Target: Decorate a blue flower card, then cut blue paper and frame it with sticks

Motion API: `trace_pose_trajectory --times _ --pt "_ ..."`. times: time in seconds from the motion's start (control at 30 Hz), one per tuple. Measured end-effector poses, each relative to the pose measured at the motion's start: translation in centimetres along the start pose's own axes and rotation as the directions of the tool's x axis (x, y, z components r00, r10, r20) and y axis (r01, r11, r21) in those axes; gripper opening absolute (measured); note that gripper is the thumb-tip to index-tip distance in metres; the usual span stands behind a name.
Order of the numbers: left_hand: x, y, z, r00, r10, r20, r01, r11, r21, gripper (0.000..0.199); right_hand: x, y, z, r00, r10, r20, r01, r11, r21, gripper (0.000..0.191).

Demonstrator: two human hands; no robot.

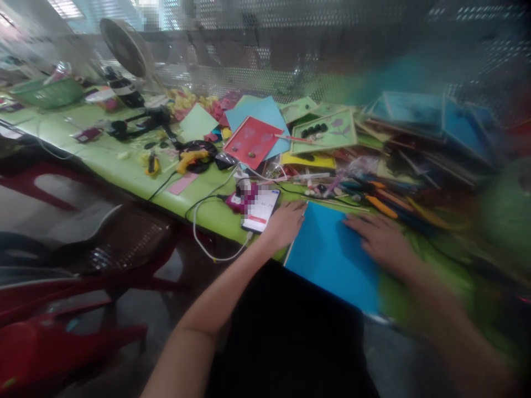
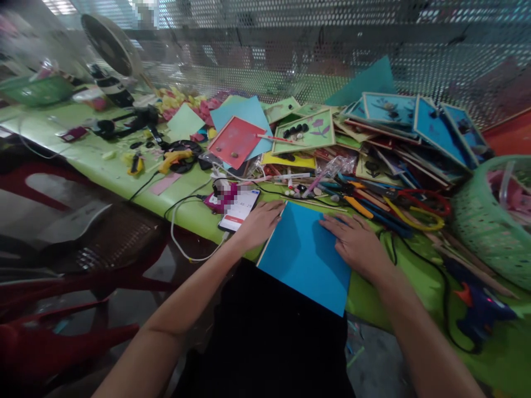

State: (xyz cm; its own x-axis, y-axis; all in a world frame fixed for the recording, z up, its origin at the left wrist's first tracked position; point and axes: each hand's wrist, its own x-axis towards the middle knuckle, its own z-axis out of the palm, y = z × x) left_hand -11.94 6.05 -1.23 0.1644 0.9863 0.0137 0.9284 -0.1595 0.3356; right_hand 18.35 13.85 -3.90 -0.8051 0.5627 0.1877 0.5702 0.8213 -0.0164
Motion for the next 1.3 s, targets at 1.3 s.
trace_pose_trajectory --times 1.3 --pt "3.0 -0.1 0.8 0.932 -0.281 -0.228 0.197 0.923 -0.33 0.026 6.0 -0.6 -2.4 0.973 0.229 -0.008 -0.223 0.942 -0.249 0.029"
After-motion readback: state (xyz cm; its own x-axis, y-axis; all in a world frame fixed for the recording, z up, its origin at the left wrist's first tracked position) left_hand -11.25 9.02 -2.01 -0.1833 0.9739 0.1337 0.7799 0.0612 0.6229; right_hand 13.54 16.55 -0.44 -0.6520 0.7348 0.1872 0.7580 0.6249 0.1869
